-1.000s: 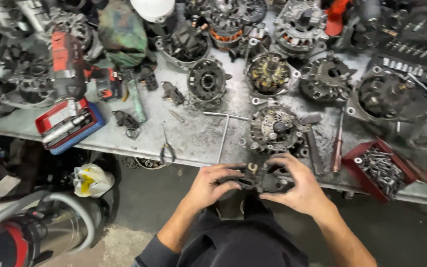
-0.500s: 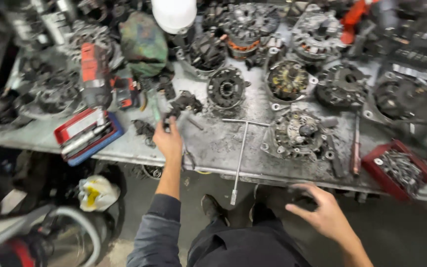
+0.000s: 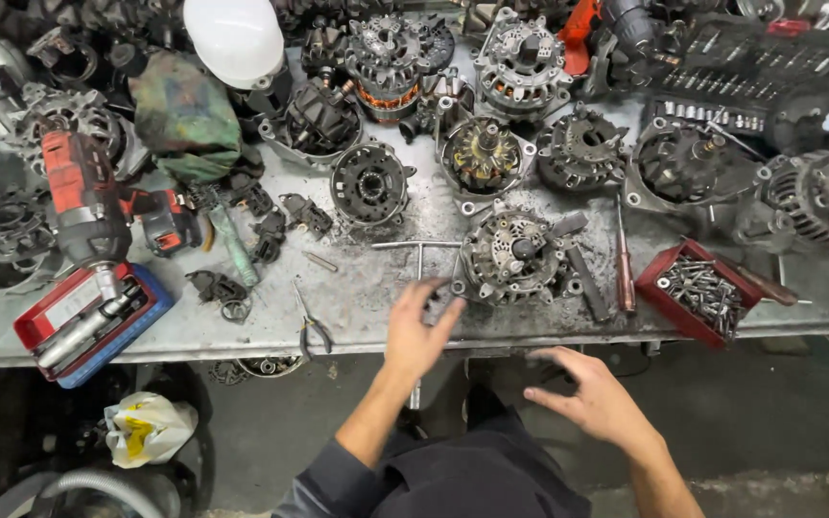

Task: Repairing and reassembling several car alternators on a cluttered workbench.

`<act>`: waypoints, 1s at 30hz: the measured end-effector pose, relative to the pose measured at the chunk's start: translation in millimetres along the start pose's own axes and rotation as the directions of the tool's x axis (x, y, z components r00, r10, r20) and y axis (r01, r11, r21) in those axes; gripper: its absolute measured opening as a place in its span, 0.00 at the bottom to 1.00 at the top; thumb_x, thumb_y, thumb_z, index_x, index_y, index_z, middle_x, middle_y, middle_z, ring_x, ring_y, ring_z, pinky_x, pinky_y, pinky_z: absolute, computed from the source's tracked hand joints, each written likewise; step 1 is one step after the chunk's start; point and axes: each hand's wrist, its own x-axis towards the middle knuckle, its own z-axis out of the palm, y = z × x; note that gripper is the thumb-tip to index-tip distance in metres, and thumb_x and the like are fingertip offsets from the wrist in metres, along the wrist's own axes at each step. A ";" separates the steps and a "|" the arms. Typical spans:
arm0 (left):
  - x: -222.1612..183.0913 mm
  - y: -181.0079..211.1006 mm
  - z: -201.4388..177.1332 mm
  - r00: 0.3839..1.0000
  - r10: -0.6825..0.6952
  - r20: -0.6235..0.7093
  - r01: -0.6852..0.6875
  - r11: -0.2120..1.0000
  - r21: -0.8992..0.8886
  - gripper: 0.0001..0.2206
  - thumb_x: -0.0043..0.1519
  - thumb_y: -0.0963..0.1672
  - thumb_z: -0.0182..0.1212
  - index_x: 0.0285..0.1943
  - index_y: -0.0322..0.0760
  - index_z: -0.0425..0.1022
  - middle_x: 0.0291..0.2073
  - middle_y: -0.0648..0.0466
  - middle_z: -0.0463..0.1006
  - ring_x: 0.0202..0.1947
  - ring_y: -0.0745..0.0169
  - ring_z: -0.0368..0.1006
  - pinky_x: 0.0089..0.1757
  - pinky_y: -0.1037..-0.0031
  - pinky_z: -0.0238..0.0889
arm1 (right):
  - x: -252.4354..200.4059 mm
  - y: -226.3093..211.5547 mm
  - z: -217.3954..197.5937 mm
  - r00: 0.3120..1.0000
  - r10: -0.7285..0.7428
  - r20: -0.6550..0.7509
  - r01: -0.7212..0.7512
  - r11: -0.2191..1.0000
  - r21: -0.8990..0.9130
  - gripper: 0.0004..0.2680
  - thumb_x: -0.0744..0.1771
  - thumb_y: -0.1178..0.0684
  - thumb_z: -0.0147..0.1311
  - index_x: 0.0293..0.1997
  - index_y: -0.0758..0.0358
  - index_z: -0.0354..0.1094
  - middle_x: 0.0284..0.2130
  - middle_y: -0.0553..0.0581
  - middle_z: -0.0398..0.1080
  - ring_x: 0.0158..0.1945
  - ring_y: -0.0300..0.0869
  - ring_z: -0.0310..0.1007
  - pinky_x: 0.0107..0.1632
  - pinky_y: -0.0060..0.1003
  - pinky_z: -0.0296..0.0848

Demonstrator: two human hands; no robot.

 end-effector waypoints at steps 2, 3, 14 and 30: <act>-1.8 14.6 8.1 0.996 0.076 -0.041 -0.077 0.997 -0.021 0.18 0.61 0.48 0.63 0.56 0.34 0.76 0.50 0.47 0.77 0.49 0.52 0.74 0.48 0.63 0.69 | 3.0 6.7 -7.2 1.000 -0.010 0.006 0.010 1.000 -0.021 0.19 0.58 0.47 0.69 0.51 0.59 0.75 0.48 0.51 0.81 0.48 0.43 0.82 0.52 0.35 0.75; -2.9 22.0 11.8 0.985 0.153 -0.082 -0.157 0.987 -0.039 0.14 0.60 0.46 0.65 0.51 0.33 0.79 0.43 0.50 0.78 0.40 0.55 0.76 0.42 0.71 0.69 | 5.0 10.0 -10.8 1.000 -0.020 0.010 0.020 0.999 -0.041 0.19 0.58 0.47 0.69 0.52 0.59 0.75 0.50 0.51 0.81 0.49 0.43 0.81 0.53 0.35 0.75; -15.3 39.3 41.2 0.978 0.055 -0.202 -0.057 0.998 -0.002 0.14 0.53 0.44 0.71 0.46 0.32 0.82 0.31 0.52 0.79 0.28 0.57 0.74 0.34 0.73 0.69 | 35.6 52.4 -60.2 0.992 -0.013 0.128 0.025 0.996 -0.091 0.21 0.58 0.43 0.67 0.52 0.60 0.74 0.48 0.52 0.81 0.46 0.46 0.81 0.50 0.37 0.76; -21.2 34.2 80.6 0.860 -0.170 -0.481 0.135 0.985 -0.107 0.13 0.44 0.43 0.82 0.35 0.38 0.85 0.16 0.51 0.78 0.18 0.62 0.74 0.25 0.74 0.66 | 61.0 77.8 -99.0 0.968 0.168 0.188 -0.145 0.981 -0.132 0.29 0.59 0.41 0.69 0.65 0.59 0.66 0.52 0.64 0.77 0.60 0.57 0.74 0.62 0.55 0.71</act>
